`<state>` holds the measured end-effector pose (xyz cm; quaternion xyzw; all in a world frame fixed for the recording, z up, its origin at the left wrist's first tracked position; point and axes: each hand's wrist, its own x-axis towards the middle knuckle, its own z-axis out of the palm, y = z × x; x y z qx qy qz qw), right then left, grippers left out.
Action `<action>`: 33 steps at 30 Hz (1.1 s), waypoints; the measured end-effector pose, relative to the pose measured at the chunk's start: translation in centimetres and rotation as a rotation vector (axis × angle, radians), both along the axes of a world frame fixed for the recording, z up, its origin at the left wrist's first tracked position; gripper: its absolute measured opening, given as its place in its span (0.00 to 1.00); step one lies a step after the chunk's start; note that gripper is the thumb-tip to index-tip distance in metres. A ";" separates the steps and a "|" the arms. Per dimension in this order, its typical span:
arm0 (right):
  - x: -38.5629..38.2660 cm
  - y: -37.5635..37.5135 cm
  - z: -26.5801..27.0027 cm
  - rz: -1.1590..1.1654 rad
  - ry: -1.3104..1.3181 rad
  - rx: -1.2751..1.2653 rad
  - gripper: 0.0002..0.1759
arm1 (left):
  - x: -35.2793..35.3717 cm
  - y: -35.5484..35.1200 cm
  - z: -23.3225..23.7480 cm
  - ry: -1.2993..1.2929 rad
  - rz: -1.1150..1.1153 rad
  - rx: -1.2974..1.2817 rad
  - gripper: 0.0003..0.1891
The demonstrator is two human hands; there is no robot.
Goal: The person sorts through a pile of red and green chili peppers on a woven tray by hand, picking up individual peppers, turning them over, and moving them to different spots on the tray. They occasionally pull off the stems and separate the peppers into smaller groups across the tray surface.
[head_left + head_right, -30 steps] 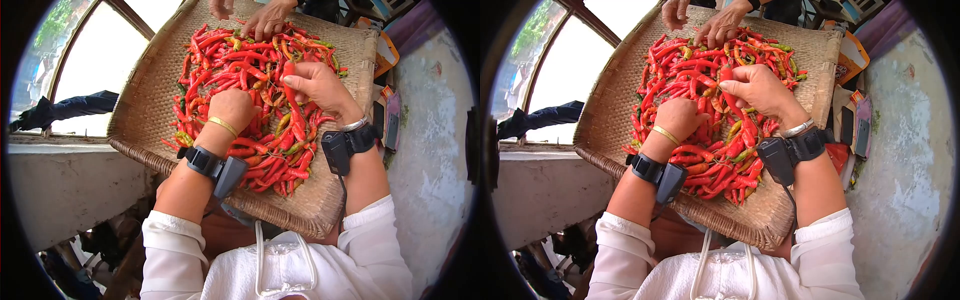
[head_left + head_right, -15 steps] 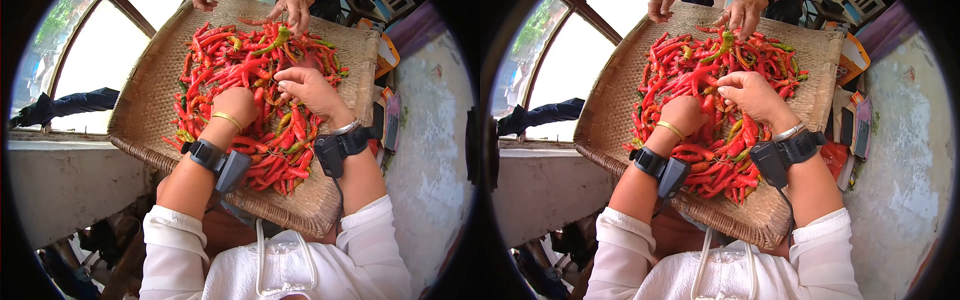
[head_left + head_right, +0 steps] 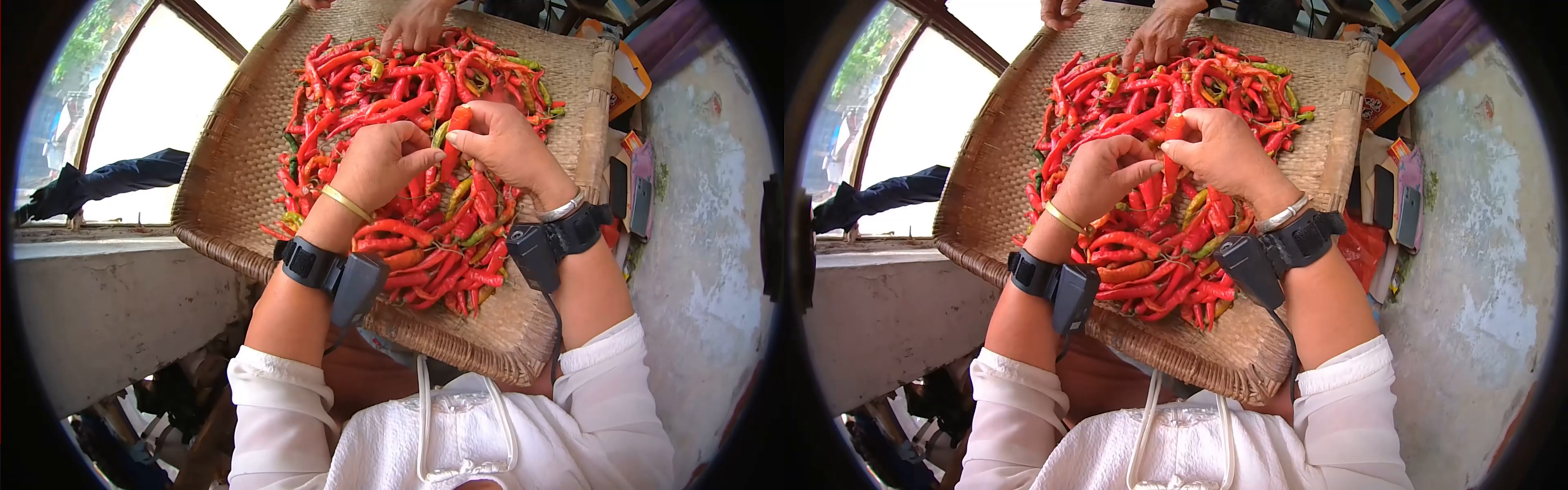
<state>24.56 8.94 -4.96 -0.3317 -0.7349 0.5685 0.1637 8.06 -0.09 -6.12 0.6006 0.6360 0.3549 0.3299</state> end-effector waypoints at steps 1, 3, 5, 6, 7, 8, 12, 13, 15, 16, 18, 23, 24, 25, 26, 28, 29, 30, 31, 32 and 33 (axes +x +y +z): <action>0.3 0.4 0.5 -0.027 -0.080 -0.033 0.09 | -0.6 0.2 -0.9 0.141 0.003 -0.058 0.13; 0.8 1.3 0.8 -0.068 -0.009 -0.103 0.11 | -1.3 0.3 -1.3 0.370 -0.045 -0.230 0.13; 0.7 1.8 0.7 -0.159 0.296 -0.193 0.21 | -1.2 0.1 -2.5 0.421 -0.088 -0.238 0.13; 0.4 1.8 0.6 -0.162 0.296 -0.194 0.21 | -1.0 0.0 -2.5 0.475 -0.128 -0.244 0.12; 0.0 1.8 0.5 -0.241 0.478 -0.257 0.27 | -0.5 -0.1 -2.5 0.572 -0.112 -0.252 0.12; -0.1 1.8 0.4 -0.320 0.659 -0.318 0.32 | 0.0 -0.2 -2.5 0.573 -0.113 -0.252 0.12; 0.2 1.0 0.2 -0.274 0.215 -0.137 0.37 | 0.6 0.1 -2.9 0.656 -0.172 -0.277 0.13; 0.2 1.0 -0.2 -0.206 0.159 -0.083 0.29 | 0.6 0.2 -3.3 0.649 -0.202 -0.279 0.13; 0.4 0.5 0.0 -0.096 0.062 -0.101 0.24 | 0.7 0.3 -4.2 0.490 -0.186 -0.208 0.13; 0.4 0.3 0.1 0.009 -0.032 -0.121 0.20 | 0.7 0.3 -4.5 0.336 -0.173 -0.138 0.12; 0.6 0.7 -1.5 0.087 -0.109 -0.070 0.17 | 0.8 0.4 -4.9 0.135 -0.109 -0.263 0.12; -0.1 0.0 -3.2 0.126 -0.338 0.245 0.14 | 1.6 0.5 -4.0 -0.458 0.135 -0.448 0.08; -0.4 -0.1 -3.3 0.145 -0.406 0.222 0.14 | 1.7 0.5 -3.9 -0.572 0.184 -0.447 0.07; -0.5 -0.3 -3.9 0.111 -0.341 0.221 0.16 | 1.9 0.5 -3.9 -0.687 0.233 -0.444 0.06; -0.5 -0.4 -4.0 0.111 -0.341 0.222 0.16 | 2.0 0.4 -4.0 -0.687 0.233 -0.444 0.06; -0.7 -0.6 -3.7 0.004 -0.170 -0.167 0.17 | 2.5 0.3 -4.1 -0.738 0.143 -0.309 0.05; -0.5 -0.4 -3.6 0.037 -0.102 -0.220 0.16 | 2.8 0.2 -4.0 -0.754 0.149 -0.267 0.05; -0.3 -0.4 -3.2 0.038 -0.103 -0.220 0.16 | 2.8 0.2 -3.6 -0.755 0.150 -0.267 0.05; 0.0 -0.2 -2.5 0.065 -0.095 -0.202 0.14 | 2.8 0.2 -3.3 -0.735 0.140 -0.212 0.05; 0.3 -0.1 -1.6 0.091 -0.087 -0.183 0.12 | 2.8 0.2 -3.0 -0.715 0.129 -0.157 0.05; 0.6 0.4 -0.7 0.105 -0.191 -0.130 0.10 | 2.5 0.2 -2.7 -0.658 0.175 -0.112 0.04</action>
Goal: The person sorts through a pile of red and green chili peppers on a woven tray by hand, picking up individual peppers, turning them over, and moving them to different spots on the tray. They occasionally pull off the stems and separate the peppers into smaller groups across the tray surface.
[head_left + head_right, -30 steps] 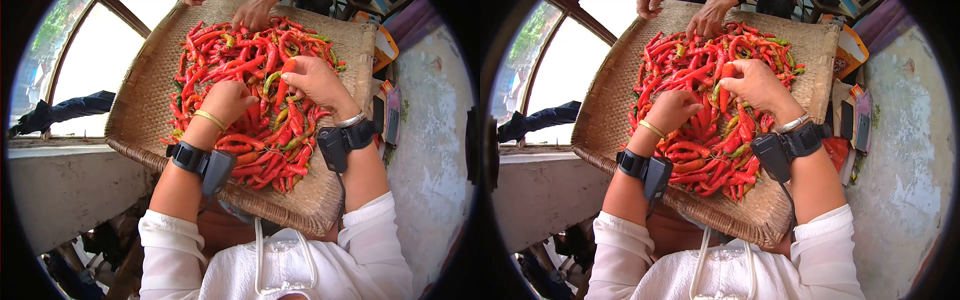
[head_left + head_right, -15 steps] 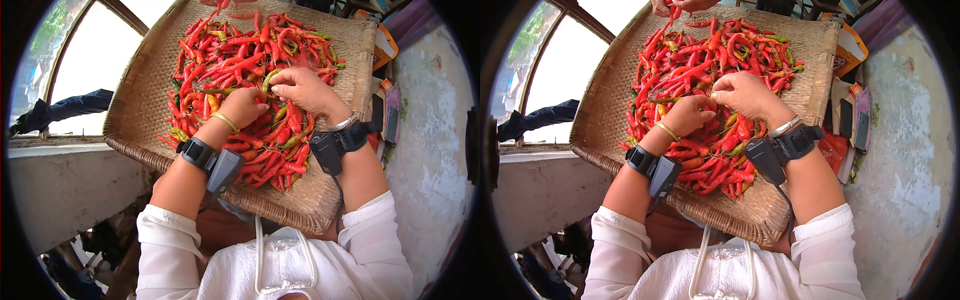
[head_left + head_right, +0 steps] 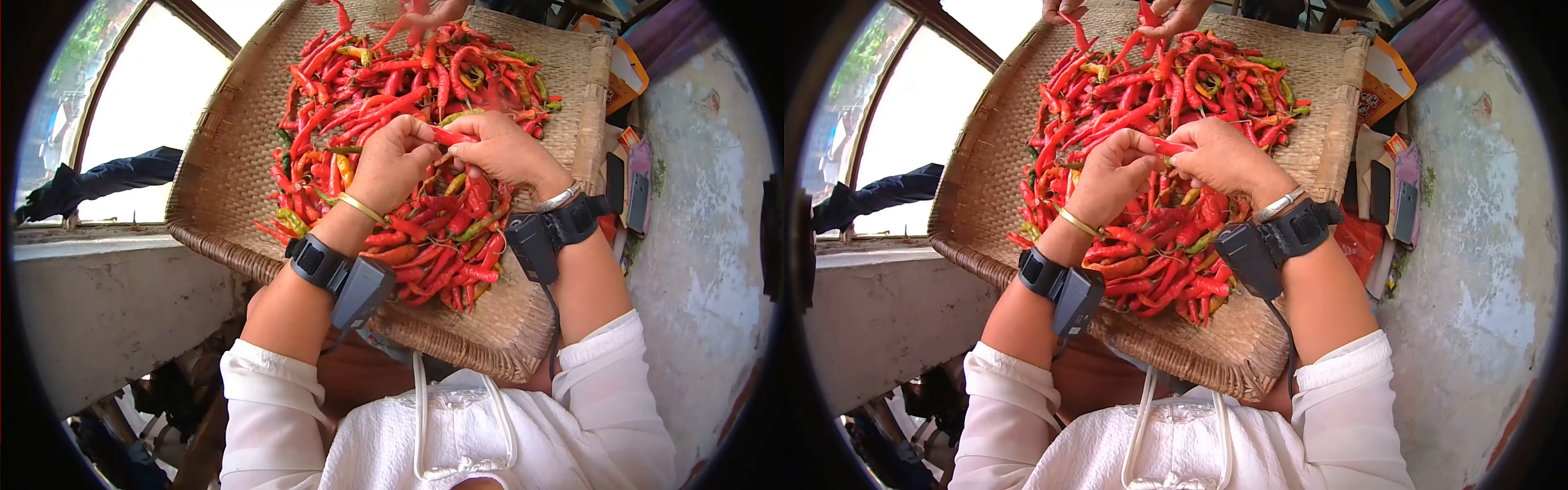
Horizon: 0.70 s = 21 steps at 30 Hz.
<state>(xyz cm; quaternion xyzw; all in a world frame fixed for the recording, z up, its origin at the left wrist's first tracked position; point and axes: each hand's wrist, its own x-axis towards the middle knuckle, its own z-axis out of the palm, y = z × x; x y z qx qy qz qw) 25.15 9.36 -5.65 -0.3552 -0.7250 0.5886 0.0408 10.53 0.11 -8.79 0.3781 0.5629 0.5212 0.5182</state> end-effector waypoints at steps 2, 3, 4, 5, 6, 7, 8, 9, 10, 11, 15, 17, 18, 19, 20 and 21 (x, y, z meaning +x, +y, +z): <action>0.7 0.5 1.3 0.006 -0.074 0.034 0.09 | -1.3 0.0 0.1 0.385 -0.043 0.006 0.06; 1.0 0.8 1.5 0.013 -0.147 0.067 0.08 | -1.8 0.0 0.1 0.771 -0.085 0.010 0.08; 1.2 1.2 1.4 -0.028 -0.119 0.036 0.10 | -2.1 0.0 0.3 0.913 -0.177 -0.078 0.11; 1.1 1.4 1.3 -0.027 -0.119 0.036 0.10 | -2.0 -0.1 0.0 0.913 -0.177 -0.078 0.11; 1.0 1.4 1.3 -0.164 0.168 -0.063 0.15 | -1.8 -0.3 -0.3 0.992 -0.280 -0.104 0.12; 0.9 1.5 1.2 -0.300 0.455 -0.163 0.20 | -1.6 -0.5 -0.4 1.070 -0.386 -0.129 0.13; 0.5 1.3 1.0 -0.303 0.454 -0.164 0.20 | -1.1 -0.5 -0.5 1.139 -0.432 -0.188 0.14; -0.1 1.1 0.9 -0.395 0.523 -0.129 0.22 | -0.8 -0.4 -0.5 1.140 -0.436 -0.186 0.14; -0.3 1.0 0.7 -0.487 0.593 -0.091 0.23 | -0.5 -0.4 -0.5 1.175 -0.452 -0.205 0.14; -0.2 1.2 0.2 -0.491 0.594 -0.090 0.23 | -0.4 -0.4 -0.5 1.210 -0.468 -0.223 0.14; 0.3 1.9 -2.6 -0.082 0.018 0.591 0.23 | -0.5 -0.7 -2.1 1.213 -0.427 -0.069 0.17; 0.3 1.2 -3.0 0.057 -0.157 0.938 0.17 | -0.3 -0.6 -2.5 1.181 -0.392 0.003 0.16; 0.3 1.1 -3.5 0.065 -0.169 1.045 0.20 | -0.4 -0.4 -2.8 1.179 -0.389 0.002 0.16; 0.3 1.0 -3.8 0.066 -0.169 1.045 0.20 | -0.7 -0.1 -3.1 1.049 -0.420 0.004 0.16; 0.2 0.9 -4.1 0.117 -0.265 1.048 0.18 | -0.8 0.0 -3.4 0.919 -0.450 0.005 0.17; 0.1 0.6 -4.1 0.167 -0.361 1.049 0.17 | -0.7 0.1 -3.1 0.920 -0.451 0.005 0.17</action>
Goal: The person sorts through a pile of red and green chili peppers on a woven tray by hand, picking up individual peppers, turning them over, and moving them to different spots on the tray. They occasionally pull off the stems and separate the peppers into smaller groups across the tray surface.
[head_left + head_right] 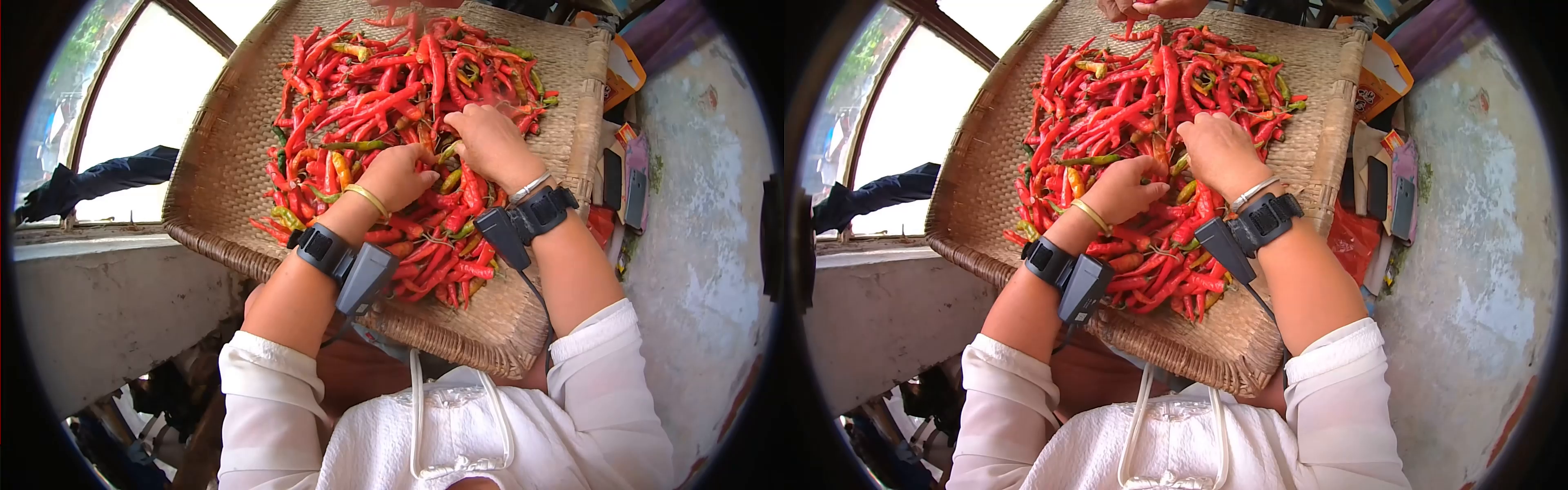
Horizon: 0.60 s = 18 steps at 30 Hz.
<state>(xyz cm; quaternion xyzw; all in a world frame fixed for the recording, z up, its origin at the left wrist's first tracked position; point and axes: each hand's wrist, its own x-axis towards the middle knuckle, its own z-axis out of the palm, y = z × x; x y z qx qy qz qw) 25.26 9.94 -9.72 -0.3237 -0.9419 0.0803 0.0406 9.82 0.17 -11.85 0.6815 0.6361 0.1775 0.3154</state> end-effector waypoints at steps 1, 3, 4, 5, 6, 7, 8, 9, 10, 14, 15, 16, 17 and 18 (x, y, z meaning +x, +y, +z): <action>-0.2 -0.3 0.2 0.001 -0.058 -0.008 0.08 | 0.3 0.1 0.4 -0.157 0.164 -0.130 0.18; -0.2 -0.3 -0.2 0.011 -0.112 -0.009 0.10 | 0.4 0.2 0.3 -0.315 0.326 -0.261 0.20; -0.2 -0.3 -0.3 0.023 -0.166 -0.008 0.12 | 0.3 0.3 -0.3 -0.281 0.269 -0.177 0.23; -0.1 -0.3 -0.3 0.024 -0.166 -0.008 0.12 | 0.2 0.3 -0.6 -0.246 0.214 -0.092 0.27; -0.1 -0.4 0.0 0.021 -0.196 -0.043 0.11 | 0.4 0.2 -0.3 -0.246 0.215 -0.092 0.27; -0.1 -0.5 0.1 0.018 -0.226 -0.078 0.11 | 0.7 0.2 0.2 -0.334 0.261 -0.150 0.28; -0.2 -0.6 0.1 0.020 -0.226 -0.077 0.11 | 1.0 0.3 0.6 -0.423 0.307 -0.207 0.29; -0.2 -0.7 0.0 0.026 -0.220 -0.097 0.10 | 1.2 0.3 0.7 -0.424 0.308 -0.206 0.29; -0.2 -0.8 0.0 0.030 -0.214 -0.117 0.10 | 1.5 0.4 0.8 -0.515 0.409 -0.234 0.28; -0.2 -1.2 0.4 0.077 -0.131 -0.098 0.08 | 1.7 0.4 1.1 -0.724 0.473 -0.275 0.25; -0.2 -1.2 0.9 0.108 -0.086 -0.149 0.07 | 1.6 0.4 1.0 -0.724 0.471 -0.276 0.25; -0.2 -1.2 1.2 0.140 -0.042 -0.200 0.07 | 1.3 0.5 0.7 -0.775 0.430 -0.299 0.23; -0.1 -1.0 1.2 0.140 -0.042 -0.200 0.07 | 1.0 0.7 0.5 -0.827 0.388 -0.321 0.20; 0.1 -0.8 1.2 0.154 0.013 -0.290 0.06 | 0.7 0.7 0.9 -0.828 0.389 -0.320 0.20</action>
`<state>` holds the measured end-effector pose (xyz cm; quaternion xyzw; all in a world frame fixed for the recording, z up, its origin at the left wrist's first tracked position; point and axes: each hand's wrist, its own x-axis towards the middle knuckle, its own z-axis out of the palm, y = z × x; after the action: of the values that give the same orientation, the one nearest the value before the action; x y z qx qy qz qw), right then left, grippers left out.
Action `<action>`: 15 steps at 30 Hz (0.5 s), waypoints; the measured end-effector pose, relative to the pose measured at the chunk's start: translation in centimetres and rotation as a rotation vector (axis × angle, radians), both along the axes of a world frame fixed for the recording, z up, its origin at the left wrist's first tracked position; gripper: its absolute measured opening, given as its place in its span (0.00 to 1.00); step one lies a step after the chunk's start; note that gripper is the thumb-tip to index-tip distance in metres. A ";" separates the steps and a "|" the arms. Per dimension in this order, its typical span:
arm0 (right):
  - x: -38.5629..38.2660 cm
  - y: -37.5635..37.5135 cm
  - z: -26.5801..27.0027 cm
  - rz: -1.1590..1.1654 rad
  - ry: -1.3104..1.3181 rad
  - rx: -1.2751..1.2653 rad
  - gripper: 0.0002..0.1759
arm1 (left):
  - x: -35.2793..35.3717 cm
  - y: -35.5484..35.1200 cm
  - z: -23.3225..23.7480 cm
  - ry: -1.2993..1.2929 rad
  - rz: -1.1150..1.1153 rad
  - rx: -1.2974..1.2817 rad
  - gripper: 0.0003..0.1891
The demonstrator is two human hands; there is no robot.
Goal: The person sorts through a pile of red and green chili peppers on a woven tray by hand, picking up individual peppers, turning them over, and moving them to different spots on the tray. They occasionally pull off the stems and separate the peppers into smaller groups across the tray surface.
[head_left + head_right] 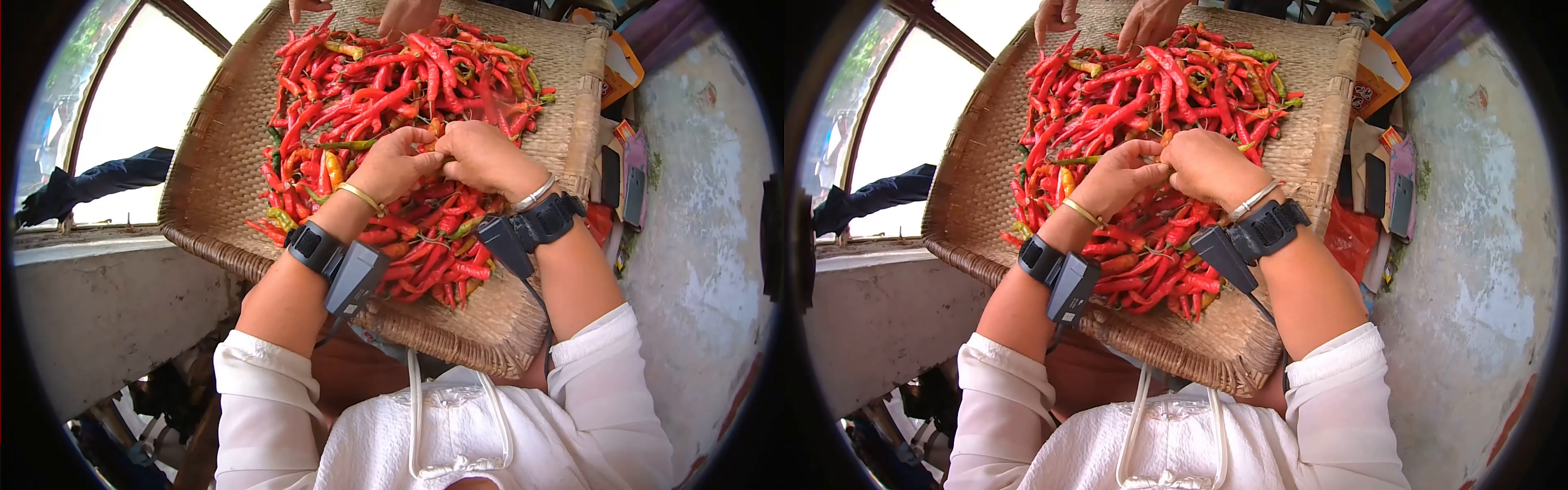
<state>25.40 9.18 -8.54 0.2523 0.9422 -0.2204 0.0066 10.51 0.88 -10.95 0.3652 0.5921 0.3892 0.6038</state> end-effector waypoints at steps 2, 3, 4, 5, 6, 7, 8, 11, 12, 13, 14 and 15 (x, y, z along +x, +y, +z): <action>0.6 0.5 0.3 0.009 0.049 -0.094 0.06 | -0.5 0.0 1.0 -0.084 -0.026 0.024 0.15; 0.9 0.8 1.0 -0.011 0.089 -0.188 0.06 | -0.4 -0.2 2.3 -0.005 0.002 0.080 0.09; 1.0 1.0 2.1 -0.032 0.129 -0.283 0.07 | -0.5 -0.2 2.7 -0.005 0.003 0.080 0.09; 1.1 1.0 3.4 -0.096 0.041 -0.273 0.09 | -0.7 -0.2 3.0 0.024 0.011 0.066 0.09; 1.3 1.1 4.0 -0.096 0.041 -0.273 0.09 | -1.0 -0.2 3.2 0.053 0.020 0.050 0.08; 1.6 1.4 4.4 -0.146 0.002 -0.250 0.10 | -1.4 -0.2 3.5 0.045 0.017 0.044 0.08; 2.0 1.7 4.7 -0.196 -0.037 -0.226 0.10 | -1.7 -0.2 3.6 0.045 0.017 0.044 0.08; 1.9 2.5 4.5 -0.288 0.200 -0.343 0.11 | -2.0 -0.2 3.6 0.068 -0.011 0.017 0.07; 1.6 2.4 4.6 -0.417 0.501 -0.502 0.11 | -1.9 -0.3 3.6 0.048 -0.007 0.023 0.07; 1.2 2.0 5.0 -0.433 0.751 -0.586 0.16 | -1.9 -0.3 3.5 0.029 -0.002 0.029 0.06; 0.7 1.8 5.0 -0.434 0.751 -0.587 0.16 | -1.9 -0.4 3.7 0.029 -0.003 0.027 0.06; 0.3 1.6 4.9 -0.485 0.808 -0.563 0.17 | -1.9 -0.4 4.0 -0.022 0.009 0.048 0.06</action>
<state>25.74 10.76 -3.67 0.3460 0.6890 -0.5388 -0.3395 8.57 0.45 -6.91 0.3725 0.5774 0.4101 0.5997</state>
